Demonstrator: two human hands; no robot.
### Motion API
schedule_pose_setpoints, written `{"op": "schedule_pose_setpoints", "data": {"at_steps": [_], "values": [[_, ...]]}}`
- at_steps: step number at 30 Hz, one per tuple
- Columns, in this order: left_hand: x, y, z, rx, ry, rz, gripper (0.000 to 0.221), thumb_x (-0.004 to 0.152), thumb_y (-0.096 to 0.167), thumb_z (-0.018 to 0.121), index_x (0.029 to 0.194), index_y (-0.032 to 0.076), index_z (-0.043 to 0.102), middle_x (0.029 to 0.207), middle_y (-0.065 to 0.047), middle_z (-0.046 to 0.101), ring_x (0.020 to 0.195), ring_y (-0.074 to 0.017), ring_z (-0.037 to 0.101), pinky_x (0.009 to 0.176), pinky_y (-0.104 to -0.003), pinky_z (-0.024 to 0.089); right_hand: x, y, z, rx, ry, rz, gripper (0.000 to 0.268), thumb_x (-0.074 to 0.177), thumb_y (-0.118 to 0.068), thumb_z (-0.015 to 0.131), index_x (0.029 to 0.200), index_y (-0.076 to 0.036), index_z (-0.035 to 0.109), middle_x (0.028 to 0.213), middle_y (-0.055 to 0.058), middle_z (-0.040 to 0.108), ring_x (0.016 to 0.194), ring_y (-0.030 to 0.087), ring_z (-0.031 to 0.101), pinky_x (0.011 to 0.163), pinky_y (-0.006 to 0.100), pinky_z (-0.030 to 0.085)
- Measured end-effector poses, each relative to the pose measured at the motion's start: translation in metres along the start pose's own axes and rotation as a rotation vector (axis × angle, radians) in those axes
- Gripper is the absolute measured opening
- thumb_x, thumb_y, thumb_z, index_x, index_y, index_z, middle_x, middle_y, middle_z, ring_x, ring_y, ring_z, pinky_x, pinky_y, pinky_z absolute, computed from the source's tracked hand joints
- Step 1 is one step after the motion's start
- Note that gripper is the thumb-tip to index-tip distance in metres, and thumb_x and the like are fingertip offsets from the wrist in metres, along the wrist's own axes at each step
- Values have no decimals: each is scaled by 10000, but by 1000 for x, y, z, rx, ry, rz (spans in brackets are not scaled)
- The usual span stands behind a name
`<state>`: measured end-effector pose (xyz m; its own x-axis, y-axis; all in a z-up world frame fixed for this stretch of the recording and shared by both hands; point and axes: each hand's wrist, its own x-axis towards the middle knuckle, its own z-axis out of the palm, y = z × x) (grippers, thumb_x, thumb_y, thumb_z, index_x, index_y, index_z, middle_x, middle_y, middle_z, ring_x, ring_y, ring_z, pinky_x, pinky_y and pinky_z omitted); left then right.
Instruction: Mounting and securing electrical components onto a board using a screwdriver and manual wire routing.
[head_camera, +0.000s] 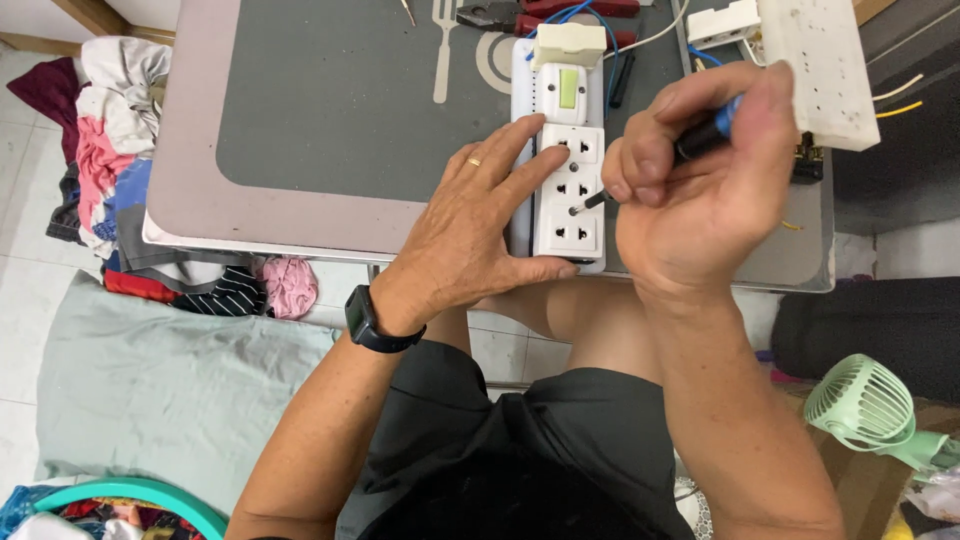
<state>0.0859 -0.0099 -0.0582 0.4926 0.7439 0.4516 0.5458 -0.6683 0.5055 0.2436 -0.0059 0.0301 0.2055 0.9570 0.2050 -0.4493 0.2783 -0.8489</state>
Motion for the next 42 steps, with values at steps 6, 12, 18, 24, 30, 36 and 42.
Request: {"op": "schedule_pose_setpoints", "data": {"at_steps": [6,12,18,24,30,36,42], "values": [[1,-1,0,0,12,3,848,870,677,588,1474,131,352,1558,-176,302,1437,-391,384,1142,-545,353,1,3,-1,-53,-38,4,392,839,-439,519,803,-49,501,552,83,313,463,160,302,445,285,294],[-1,-4,4,10,21,10,867,885,642,676,1500,154,308,1581,-176,283,1458,-392,383,1166,-552,352,2,-22,6,-428,-189,26,387,853,-226,435,1063,43,617,710,140,491,572,211,487,576,284,494],[0,-1,5,21,18,-16,855,879,649,652,1490,145,330,1567,-187,299,1429,-405,410,1158,-559,343,23,-15,-2,-223,-564,139,240,825,-119,370,841,54,535,484,57,254,429,131,193,437,274,200],[-2,-5,7,36,23,7,938,839,609,803,1496,161,305,1572,-177,305,1449,-387,400,1159,-555,355,17,-17,-2,-1083,-572,-509,342,1130,-228,358,1211,33,563,781,80,598,716,185,598,752,342,465],[-3,-6,8,49,36,17,874,896,641,700,1501,156,297,1585,-170,281,1462,-391,396,1170,-569,360,17,-46,-6,-1605,-776,-604,71,1082,-80,617,1145,-47,621,595,64,522,478,281,516,478,426,368],[-3,-5,8,37,36,12,875,883,637,709,1500,167,304,1580,-163,288,1457,-386,389,1153,-554,358,15,-61,6,-1698,-862,-452,164,987,-48,492,1146,-35,530,777,146,652,632,415,595,546,515,425],[-3,-2,8,34,66,8,845,874,653,651,1473,140,346,1543,-190,334,1392,-411,446,1131,-560,361,19,-46,-5,-1728,-831,-694,39,1037,-105,616,1070,-115,635,553,73,519,494,357,525,481,446,375]]}}
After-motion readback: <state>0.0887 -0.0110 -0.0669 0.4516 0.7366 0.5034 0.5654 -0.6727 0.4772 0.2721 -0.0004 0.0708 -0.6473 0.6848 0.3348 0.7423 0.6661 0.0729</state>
